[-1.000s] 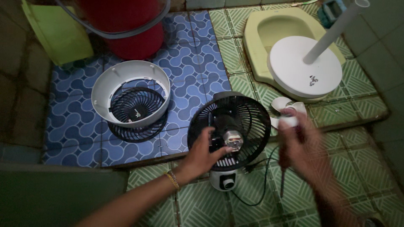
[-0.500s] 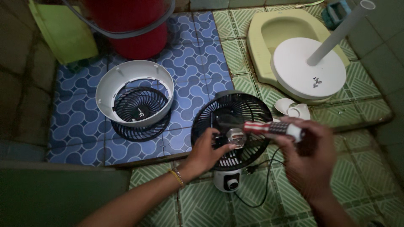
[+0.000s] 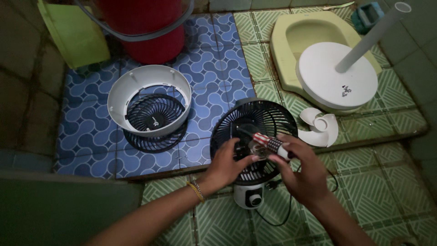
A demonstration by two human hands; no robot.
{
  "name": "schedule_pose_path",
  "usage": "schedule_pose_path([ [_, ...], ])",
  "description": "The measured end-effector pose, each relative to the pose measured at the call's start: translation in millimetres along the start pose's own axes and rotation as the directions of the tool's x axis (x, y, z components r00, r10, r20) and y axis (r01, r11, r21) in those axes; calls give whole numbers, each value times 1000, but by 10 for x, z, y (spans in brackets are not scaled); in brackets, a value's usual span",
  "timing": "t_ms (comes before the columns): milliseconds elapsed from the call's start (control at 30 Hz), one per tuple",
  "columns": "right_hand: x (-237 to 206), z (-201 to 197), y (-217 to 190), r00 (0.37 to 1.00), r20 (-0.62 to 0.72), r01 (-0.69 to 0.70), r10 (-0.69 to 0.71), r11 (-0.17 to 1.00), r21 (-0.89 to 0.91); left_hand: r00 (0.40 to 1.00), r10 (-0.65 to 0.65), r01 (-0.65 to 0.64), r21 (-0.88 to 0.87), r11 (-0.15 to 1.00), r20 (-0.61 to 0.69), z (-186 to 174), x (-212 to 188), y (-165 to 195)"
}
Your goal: The person services a small desk fan on a tiled floor. They use a screwdriver to unscrew the blade nut, remove the fan blade and motor housing, handle the motor and base, and then reattach the front grille over the fan head.
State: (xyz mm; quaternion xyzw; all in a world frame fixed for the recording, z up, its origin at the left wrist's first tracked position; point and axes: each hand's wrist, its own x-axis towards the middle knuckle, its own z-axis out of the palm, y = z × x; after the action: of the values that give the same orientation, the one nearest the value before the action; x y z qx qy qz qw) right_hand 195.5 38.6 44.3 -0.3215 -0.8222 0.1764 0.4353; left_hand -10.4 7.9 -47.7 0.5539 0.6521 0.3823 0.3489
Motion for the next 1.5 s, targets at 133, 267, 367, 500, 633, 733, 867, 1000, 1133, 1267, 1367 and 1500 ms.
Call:
schedule_pose_path([
  [133,-15,31,51,997,-12,76,-76,995,-62,1000,-4,4,-4,1000,11,-26,-11,48],
  [267,4,71,74,996,12,86,-86,995,-49,999,-15,15,1,1000,42,-54,-18,91],
  [367,20,80,67,995,29,94,-92,994,-63,998,-21,20,6,1000,55,-70,-18,121],
  [500,45,72,52,993,45,110,-107,992,-61,997,-48,47,16,999,65,-83,-19,150],
  [633,67,63,65,992,41,120,-118,992,-39,996,-49,48,11,999,72,-72,-8,148],
  [733,61,67,71,995,21,103,-102,993,-53,998,-36,36,-3,999,61,-51,-2,120],
  [867,73,74,44,992,39,118,-116,991,-64,999,4,-4,0,1000,45,-24,-3,72],
  [1000,146,60,-74,984,168,-50,52,999,-17,998,68,-68,14,998,-4,-18,10,77],
  [1133,269,59,-243,967,248,120,-59,965,-235,998,53,-52,-40,998,33,-58,-2,156],
  [1267,379,73,-370,899,272,-220,342,892,-394,988,154,-156,-111,982,-21,-90,-12,264],
  [1367,438,27,-406,862,314,-226,397,857,-463,988,156,-156,-151,976,-14,-90,-40,314],
  [1500,440,-81,-452,876,456,32,158,923,-382,990,140,-141,-83,987,-11,-72,-21,327],
])
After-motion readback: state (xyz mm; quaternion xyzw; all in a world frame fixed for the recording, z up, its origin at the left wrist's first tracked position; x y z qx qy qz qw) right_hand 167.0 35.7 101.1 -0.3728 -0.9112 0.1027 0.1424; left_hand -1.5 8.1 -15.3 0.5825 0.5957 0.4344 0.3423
